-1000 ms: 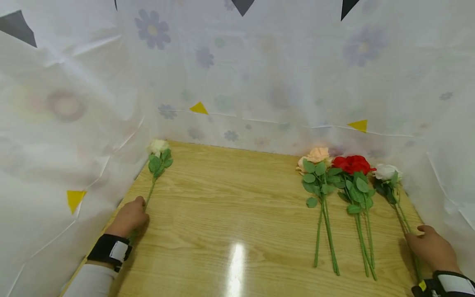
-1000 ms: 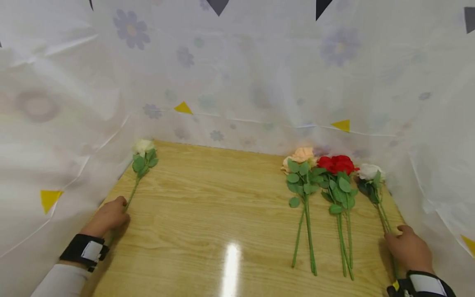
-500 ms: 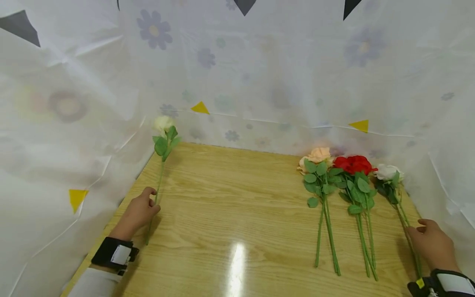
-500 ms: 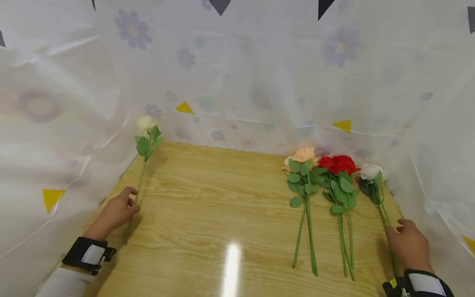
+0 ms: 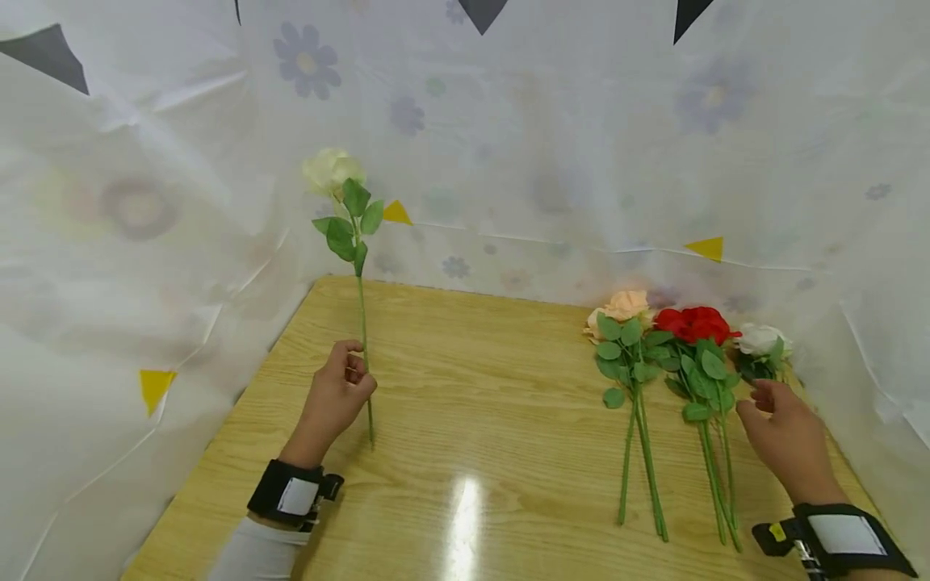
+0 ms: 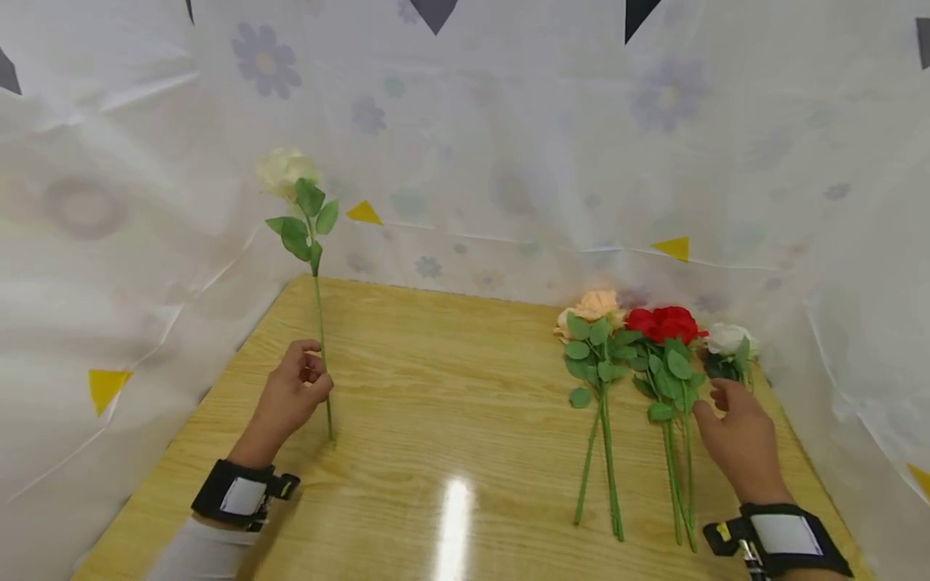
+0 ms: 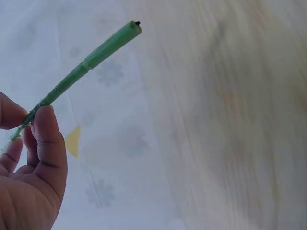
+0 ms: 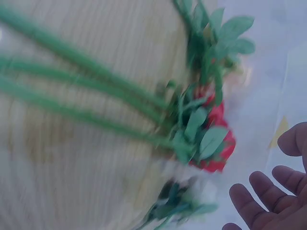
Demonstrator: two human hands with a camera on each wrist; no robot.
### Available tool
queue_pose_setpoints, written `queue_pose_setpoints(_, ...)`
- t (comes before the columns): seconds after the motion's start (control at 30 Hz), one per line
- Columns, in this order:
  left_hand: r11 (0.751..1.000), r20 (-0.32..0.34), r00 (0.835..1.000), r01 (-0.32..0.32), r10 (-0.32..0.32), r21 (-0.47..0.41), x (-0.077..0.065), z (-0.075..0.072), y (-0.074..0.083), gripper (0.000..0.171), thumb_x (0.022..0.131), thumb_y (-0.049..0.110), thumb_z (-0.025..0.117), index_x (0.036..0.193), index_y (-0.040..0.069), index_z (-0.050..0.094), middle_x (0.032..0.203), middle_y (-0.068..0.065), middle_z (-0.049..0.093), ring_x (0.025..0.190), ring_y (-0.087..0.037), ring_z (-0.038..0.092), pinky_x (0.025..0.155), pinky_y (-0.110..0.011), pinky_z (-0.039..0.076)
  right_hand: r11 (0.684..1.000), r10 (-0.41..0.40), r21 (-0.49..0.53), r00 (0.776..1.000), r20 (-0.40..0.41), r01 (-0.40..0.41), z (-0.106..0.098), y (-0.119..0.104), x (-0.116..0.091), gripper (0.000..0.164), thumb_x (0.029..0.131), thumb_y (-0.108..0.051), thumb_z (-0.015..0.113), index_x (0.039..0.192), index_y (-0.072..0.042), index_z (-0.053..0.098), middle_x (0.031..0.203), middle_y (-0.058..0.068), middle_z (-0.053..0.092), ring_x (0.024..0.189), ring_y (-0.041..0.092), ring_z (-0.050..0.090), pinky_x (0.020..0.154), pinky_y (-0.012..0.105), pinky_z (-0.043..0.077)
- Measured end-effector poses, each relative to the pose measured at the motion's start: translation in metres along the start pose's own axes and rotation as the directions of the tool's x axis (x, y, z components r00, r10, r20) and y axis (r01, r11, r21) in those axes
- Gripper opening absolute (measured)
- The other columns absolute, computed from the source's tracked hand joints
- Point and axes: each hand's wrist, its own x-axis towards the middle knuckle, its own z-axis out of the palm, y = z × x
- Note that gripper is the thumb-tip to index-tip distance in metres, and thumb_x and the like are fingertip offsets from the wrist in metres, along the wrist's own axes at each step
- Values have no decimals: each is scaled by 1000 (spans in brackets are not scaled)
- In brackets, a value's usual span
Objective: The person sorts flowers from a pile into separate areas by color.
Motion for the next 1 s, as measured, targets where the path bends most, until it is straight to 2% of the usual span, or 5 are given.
queue_pose_setpoints(0.23,989,-19,998,-65,63,-132,-4,40,32,41,85,-2,57,124,7,49,93,-6,54,81,-23,59,63,-35,46,987,-119,102,993,-23,121,30,-45,-4,51,104,-27,50,141,7,44,124,31,54,102,46,57,63,43,47)
queue_pose_setpoints(0.4,978,19,996,-83,88,-189,-7,70,50,42,84,-1,57,123,9,51,91,-3,54,77,-19,59,59,-30,45,960,-123,252,992,-14,123,55,-89,-6,51,104,-31,49,143,2,43,127,26,54,115,44,52,82,57,45)
queue_pose_setpoints(0.67,963,133,979,-118,153,-240,-19,112,75,42,84,1,55,126,7,54,92,-1,56,77,-13,58,59,-25,47,879,-139,469,988,74,88,92,-154,-16,48,103,-29,53,144,-6,42,129,13,54,116,28,54,84,39,50)
queue_pose_setpoints(0.83,960,128,981,-111,147,-255,-27,128,80,43,84,2,56,126,7,56,92,1,56,77,-12,58,58,-25,48,794,-163,606,976,144,43,107,-192,-20,43,102,-21,57,142,-8,45,124,11,53,108,24,58,81,34,54)
queue_pose_setpoints(1.0,958,116,980,-129,163,-258,-31,140,81,42,82,1,59,123,9,58,89,2,57,75,-11,60,60,-26,50,763,-188,645,969,158,43,121,-218,-24,36,100,-18,59,134,-9,49,118,13,53,102,24,59,82,39,53)
